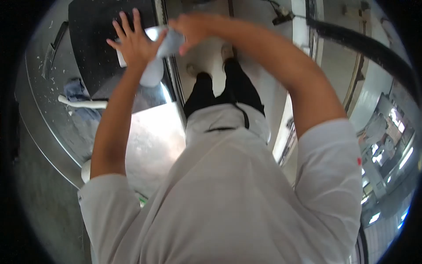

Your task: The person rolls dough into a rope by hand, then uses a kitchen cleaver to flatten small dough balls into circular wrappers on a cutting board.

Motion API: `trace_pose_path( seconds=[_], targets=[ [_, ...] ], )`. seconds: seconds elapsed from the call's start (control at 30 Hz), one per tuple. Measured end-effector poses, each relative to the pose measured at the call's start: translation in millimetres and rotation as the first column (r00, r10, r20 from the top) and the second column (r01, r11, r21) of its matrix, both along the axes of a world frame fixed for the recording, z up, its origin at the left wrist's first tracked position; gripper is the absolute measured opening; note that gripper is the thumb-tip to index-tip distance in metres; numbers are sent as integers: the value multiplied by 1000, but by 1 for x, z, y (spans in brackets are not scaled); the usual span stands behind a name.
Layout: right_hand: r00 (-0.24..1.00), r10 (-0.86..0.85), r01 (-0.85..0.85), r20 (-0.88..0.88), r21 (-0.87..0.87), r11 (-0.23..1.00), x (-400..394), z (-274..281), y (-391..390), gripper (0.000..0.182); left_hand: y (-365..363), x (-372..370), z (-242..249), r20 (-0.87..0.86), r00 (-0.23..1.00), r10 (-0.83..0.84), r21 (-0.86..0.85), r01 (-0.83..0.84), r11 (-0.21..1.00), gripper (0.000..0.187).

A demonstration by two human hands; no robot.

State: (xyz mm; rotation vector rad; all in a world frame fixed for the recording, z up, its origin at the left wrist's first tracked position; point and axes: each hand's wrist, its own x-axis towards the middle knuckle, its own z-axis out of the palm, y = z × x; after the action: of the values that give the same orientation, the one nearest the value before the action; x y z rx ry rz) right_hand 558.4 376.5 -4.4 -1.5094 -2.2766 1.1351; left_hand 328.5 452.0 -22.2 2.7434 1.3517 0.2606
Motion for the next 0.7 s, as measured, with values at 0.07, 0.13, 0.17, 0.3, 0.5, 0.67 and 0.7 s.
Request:
trace_pose_path(
  seconds=[0.07,0.13,0.17,0.3,0.5,0.67,0.7],
  targets=[
    [1000,9,-7,-28,45,999,3,-7,29,85,29,11,-7,59,998,-14,95,9,995,115],
    [998,3,2,-57,77,997,-8,-4,34,86,58,0,-14,65,994,-86,177,74,981,113],
    [997,3,4,-81,91,996,-21,-4,29,87,62,-10,-7,122,979,-166,118,152,981,112],
    [997,-56,53,-57,-56,997,-56,4,-10,89,6,-51,0,110,980,-167,-9,169,986,110],
    [997,-68,75,-44,197,977,-37,-13,33,73,51,-21,33,-46,992,-117,79,120,990,98],
    [985,-172,174,-31,268,948,-33,-25,100,42,87,-29,38,-40,971,-236,215,239,947,92],
    [996,83,-53,-35,522,851,-21,-80,126,50,87,-35,37,-2,941,-338,206,331,921,85]
  ],
)
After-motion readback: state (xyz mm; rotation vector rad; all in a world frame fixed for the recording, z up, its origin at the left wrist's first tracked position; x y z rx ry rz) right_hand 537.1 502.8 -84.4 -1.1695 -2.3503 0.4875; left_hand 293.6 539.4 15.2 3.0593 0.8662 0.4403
